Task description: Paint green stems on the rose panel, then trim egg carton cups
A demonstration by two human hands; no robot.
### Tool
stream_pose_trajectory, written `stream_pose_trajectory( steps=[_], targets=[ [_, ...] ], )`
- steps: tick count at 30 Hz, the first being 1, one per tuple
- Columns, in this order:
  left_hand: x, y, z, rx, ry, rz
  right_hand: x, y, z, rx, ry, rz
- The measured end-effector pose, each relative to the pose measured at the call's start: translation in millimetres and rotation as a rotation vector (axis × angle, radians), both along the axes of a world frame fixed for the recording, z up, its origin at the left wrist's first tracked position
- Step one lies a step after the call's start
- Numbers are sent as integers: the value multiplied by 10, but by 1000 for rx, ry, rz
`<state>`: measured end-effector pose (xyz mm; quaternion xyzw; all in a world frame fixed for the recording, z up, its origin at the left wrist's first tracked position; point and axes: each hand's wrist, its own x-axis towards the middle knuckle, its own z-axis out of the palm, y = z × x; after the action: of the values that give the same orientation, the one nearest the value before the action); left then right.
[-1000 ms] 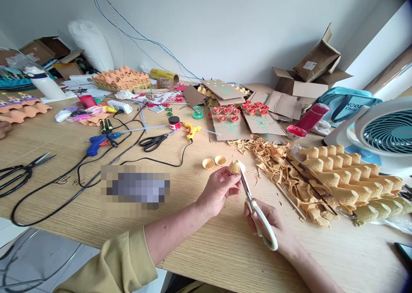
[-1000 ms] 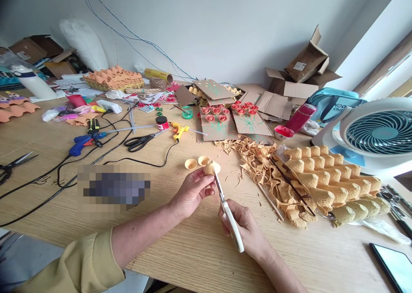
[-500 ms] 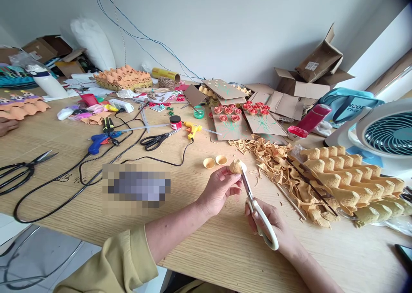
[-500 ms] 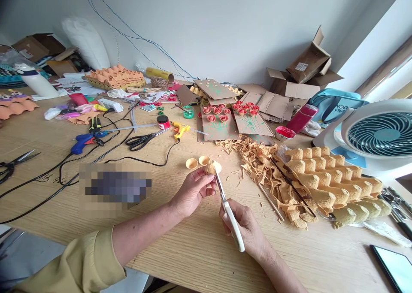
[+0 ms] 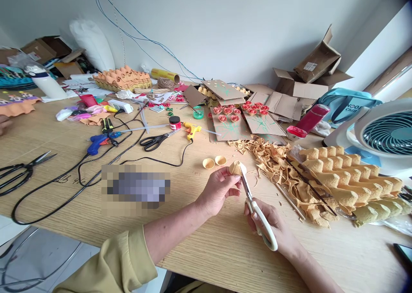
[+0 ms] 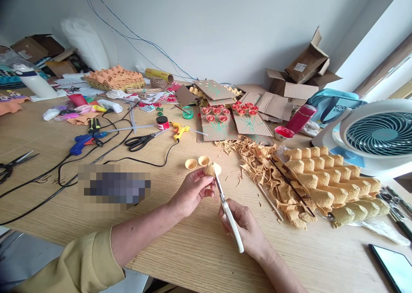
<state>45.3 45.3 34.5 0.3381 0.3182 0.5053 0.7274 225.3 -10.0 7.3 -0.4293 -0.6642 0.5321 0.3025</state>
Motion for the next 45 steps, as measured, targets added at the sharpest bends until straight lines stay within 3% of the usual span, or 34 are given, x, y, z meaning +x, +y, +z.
stream_pose_trajectory(
  steps=[23, 31, 37, 45],
  targets=[
    [-28, -9, 10, 53, -36, -58, 14, 7, -27, 60, 3, -1],
    [-86, 50, -17, -87, -228, -67, 22, 6, -38, 116, -85, -21],
    [-198, 165, 59, -116, -377, -46, 42, 6, -44, 60, -41, 36],
    [-257, 205, 79, -214, -331, -103, 39, -2, -22, 24, 29, 89]
  ],
)
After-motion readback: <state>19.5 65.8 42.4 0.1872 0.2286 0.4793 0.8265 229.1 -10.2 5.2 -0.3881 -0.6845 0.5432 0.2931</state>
